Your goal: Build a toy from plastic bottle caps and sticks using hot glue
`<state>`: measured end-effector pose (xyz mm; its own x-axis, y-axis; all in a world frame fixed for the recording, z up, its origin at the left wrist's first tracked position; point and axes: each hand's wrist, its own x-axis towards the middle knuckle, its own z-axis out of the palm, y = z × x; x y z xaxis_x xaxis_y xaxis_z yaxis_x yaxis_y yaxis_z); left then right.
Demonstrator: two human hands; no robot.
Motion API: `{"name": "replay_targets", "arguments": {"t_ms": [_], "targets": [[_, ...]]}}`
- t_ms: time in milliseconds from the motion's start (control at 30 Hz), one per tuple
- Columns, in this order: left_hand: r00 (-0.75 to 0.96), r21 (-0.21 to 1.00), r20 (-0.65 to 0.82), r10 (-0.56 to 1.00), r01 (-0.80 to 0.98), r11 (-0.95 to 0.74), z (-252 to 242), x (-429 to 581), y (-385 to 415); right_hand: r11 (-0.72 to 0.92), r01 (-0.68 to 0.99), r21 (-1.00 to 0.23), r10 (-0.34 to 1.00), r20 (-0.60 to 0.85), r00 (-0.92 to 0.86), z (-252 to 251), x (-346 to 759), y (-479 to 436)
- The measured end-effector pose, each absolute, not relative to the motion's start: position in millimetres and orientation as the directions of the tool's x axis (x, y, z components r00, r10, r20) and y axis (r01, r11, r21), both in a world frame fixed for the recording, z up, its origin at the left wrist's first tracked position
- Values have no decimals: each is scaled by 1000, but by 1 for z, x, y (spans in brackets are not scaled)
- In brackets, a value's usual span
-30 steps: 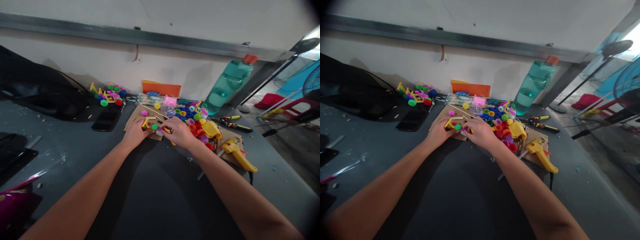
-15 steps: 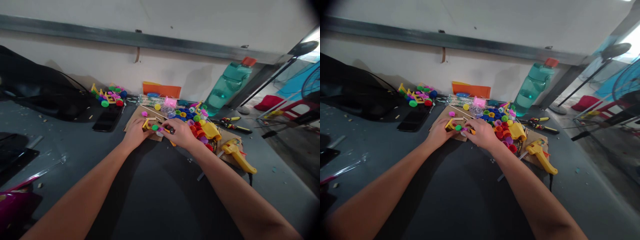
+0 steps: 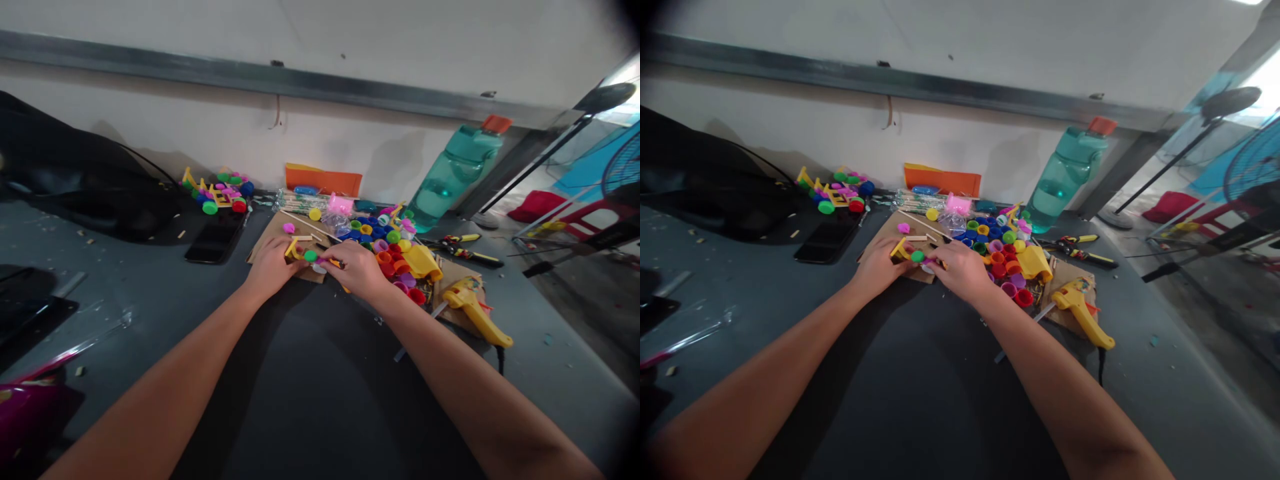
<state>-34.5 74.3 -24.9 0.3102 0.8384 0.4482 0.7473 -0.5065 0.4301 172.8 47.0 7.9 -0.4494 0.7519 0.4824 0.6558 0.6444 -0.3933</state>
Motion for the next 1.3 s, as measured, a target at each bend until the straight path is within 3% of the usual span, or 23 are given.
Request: {"name": "replay_targets", "arguments": {"t_ms": [233, 1300], "targets": [[289, 434, 465, 837, 749, -500, -27, -35, 76, 617, 688, -382, 754, 537, -378, 0, 170, 46], [284, 448, 450, 846, 748, -490, -24, -34, 74, 626, 685, -373, 738, 567, -365, -7, 173, 50]]}}
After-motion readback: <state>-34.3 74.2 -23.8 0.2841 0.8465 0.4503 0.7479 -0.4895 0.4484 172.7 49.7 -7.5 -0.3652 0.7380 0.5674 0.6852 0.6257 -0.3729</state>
